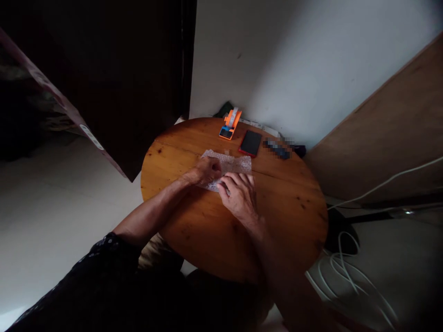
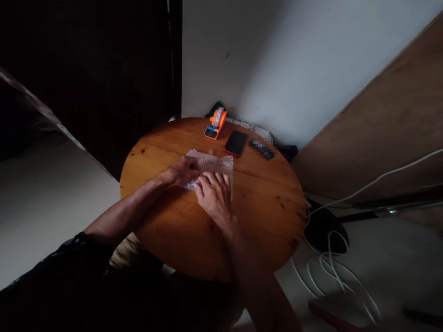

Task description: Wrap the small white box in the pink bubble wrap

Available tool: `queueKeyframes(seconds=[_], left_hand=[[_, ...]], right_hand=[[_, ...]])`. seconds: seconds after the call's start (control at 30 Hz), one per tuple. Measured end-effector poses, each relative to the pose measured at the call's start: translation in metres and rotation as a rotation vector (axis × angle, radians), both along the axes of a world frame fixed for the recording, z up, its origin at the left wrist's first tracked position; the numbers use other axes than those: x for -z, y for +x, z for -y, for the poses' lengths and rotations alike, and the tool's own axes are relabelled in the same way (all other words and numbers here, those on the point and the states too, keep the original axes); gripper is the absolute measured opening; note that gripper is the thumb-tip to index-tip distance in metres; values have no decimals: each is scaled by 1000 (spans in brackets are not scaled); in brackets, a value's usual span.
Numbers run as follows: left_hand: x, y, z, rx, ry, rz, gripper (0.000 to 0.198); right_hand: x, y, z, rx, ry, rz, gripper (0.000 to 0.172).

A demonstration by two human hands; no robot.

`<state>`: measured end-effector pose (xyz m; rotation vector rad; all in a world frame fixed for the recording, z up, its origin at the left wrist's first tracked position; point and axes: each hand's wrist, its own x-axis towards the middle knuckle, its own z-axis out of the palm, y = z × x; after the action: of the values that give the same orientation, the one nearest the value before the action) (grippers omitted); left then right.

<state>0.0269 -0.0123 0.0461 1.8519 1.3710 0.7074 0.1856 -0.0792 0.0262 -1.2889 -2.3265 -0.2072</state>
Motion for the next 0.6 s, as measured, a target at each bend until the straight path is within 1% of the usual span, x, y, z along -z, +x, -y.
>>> queueKeyframes(seconds=[0.13, 0.3, 0.4, 0.5, 0.6], left_hand=[[-3, -1, 1, 23, 2, 17, 5], [-3, -4, -1, 29, -12, 7, 9], [-4, -16, -5, 53, -19, -32, 17], [-5, -32, -9, 110, 3, -107, 26], [-3, -40, -13, 102, 35, -208, 31]], right_hand=[[2, 4, -3, -15, -1, -5, 18], [2, 5, -4, -30, -6, 18, 20], [1, 5, -4, -19, -16, 37, 24], [1, 5, -4, -16, -25, 51, 27], [1, 6, -6, -21, -41, 60, 29]])
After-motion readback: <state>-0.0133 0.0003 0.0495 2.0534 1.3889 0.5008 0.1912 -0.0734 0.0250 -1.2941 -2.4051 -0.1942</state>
